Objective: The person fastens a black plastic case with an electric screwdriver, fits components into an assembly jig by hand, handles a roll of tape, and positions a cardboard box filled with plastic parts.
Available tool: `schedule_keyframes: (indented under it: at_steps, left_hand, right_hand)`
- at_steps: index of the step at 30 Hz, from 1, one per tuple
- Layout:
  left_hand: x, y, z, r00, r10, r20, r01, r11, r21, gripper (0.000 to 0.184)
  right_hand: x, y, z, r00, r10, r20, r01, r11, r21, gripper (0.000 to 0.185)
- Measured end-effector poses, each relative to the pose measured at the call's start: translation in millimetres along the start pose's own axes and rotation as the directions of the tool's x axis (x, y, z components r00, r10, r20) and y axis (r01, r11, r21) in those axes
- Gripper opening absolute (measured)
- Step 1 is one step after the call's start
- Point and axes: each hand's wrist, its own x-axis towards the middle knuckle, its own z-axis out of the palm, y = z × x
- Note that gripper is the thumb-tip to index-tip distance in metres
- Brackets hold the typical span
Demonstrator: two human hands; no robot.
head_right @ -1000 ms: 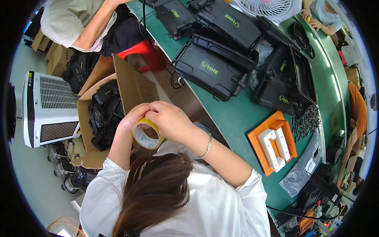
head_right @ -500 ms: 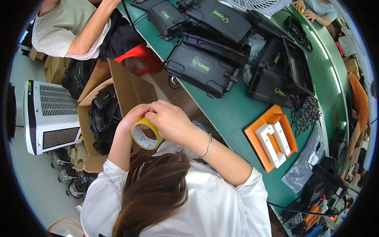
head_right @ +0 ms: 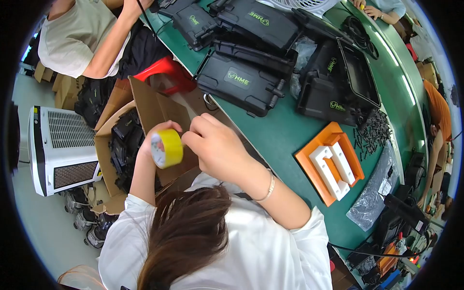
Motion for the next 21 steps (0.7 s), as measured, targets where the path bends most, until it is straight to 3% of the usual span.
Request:
schedule_keyframes:
  at_steps: [1,4,8,11,15,18,19,21]
  left_hand:
    - [2,-1,-4,0.999,0.035,-0.028,-0.039,0.988,-0.15,0.032]
    - [4,-1,-20,0.916,0.1,0.388,-0.03,0.983,-0.182,0.036]
    - [-6,-7,-9,0.965,0.185,0.184,-0.175,0.982,-0.074,0.048]
    - [-8,-12,-24,0.914,0.235,0.331,-0.231,0.972,-0.05,0.063]
    - [-19,-16,-27,0.881,0.22,0.42,-0.324,0.926,0.193,0.087]
    - [-27,-18,-18,0.94,0.154,0.304,-0.262,0.898,0.354,0.079]
    - [-26,-21,-19,0.954,0.14,0.266,-0.217,0.933,0.288,0.066]
    - [-25,-24,-19,0.969,0.154,0.194,-0.205,0.938,0.279,0.059]
  right_hand:
    - [0,-3,-7,1.0,0.007,-0.019,-0.007,1.0,-0.002,0.021]
    - [0,1,-14,0.998,0.056,0.029,-0.056,0.998,0.021,0.02]
    - [-4,9,-8,0.998,0.069,0.006,-0.069,0.997,0.033,0.02]
    - [-8,12,-4,0.998,0.065,-0.02,-0.063,0.997,0.05,0.021]
    - [-11,13,-2,0.997,0.07,-0.033,-0.068,0.996,0.052,0.018]
    - [-12,12,-4,0.997,0.073,-0.025,-0.072,0.997,0.04,0.017]
    - [-12,12,-4,0.997,0.072,-0.019,-0.071,0.997,0.035,0.016]
    - [-13,13,-1,0.997,0.071,-0.01,-0.071,0.997,0.021,0.016]
